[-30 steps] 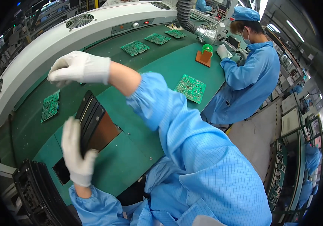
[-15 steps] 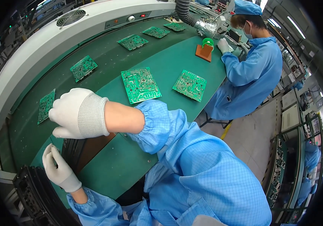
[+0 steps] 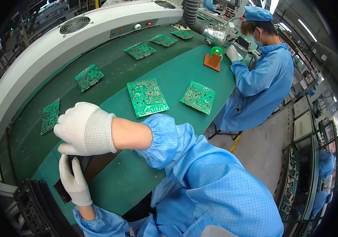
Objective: The recorder is handling, stacking, and organizing green printed circuit boards and assembled electronic modules on a production line.
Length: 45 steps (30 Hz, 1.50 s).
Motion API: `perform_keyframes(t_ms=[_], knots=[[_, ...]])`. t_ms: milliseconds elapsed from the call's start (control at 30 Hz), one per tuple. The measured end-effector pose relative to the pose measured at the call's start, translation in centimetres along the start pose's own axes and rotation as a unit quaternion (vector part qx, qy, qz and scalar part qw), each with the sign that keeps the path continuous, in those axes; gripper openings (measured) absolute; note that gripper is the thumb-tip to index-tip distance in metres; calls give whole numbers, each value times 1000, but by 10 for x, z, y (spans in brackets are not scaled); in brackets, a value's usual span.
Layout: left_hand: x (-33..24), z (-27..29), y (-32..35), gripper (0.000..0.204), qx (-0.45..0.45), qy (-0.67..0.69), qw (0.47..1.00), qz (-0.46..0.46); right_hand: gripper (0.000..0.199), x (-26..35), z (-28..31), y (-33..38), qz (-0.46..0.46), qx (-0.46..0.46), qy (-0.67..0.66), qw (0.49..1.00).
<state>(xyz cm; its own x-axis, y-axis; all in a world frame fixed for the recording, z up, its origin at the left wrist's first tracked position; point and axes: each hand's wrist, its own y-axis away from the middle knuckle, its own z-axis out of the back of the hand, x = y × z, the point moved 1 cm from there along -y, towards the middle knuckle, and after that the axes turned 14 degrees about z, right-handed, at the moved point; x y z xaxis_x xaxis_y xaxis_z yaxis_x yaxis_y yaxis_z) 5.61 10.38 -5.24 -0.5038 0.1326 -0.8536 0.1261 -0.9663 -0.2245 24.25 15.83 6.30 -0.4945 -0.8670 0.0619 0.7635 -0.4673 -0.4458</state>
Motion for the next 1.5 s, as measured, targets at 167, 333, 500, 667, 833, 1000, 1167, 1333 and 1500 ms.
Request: perform_keyframes(t_ms=[167,333,500,667,833,1000,1167,1333,1500], knots=[[-3,0,0,40,-6,-9,1000,-6,36,0,1,0,-1,-1,2,1000],[-2,2,0,39,-7,2,1000,-4,36,2,4,-1,1,2,-2,1000],[-4,4,-1,38,-2,1,1000,6,36,3,7,-2,0,5,-6,1000],[-4,3,-1,38,0,9,1000,4,36,2,8,-2,-2,4,-6,1000],[-4,9,-2,40,25,-22,999,10,37,3,9,-3,-3,7,-6,1000],[-8,5,-1,37,4,5,1000,2,37,2,8,-3,0,1,-8,1000],[-6,4,-2,37,3,9,1000,0,37,0,8,-3,0,0,-10,1000],[-7,8,-2,41,34,-31,999,9,37,0,8,-1,-1,-5,-12,1000],[-10,7,-1,41,38,-31,999,16,37,-1,7,0,-3,-6,-12,1000]])
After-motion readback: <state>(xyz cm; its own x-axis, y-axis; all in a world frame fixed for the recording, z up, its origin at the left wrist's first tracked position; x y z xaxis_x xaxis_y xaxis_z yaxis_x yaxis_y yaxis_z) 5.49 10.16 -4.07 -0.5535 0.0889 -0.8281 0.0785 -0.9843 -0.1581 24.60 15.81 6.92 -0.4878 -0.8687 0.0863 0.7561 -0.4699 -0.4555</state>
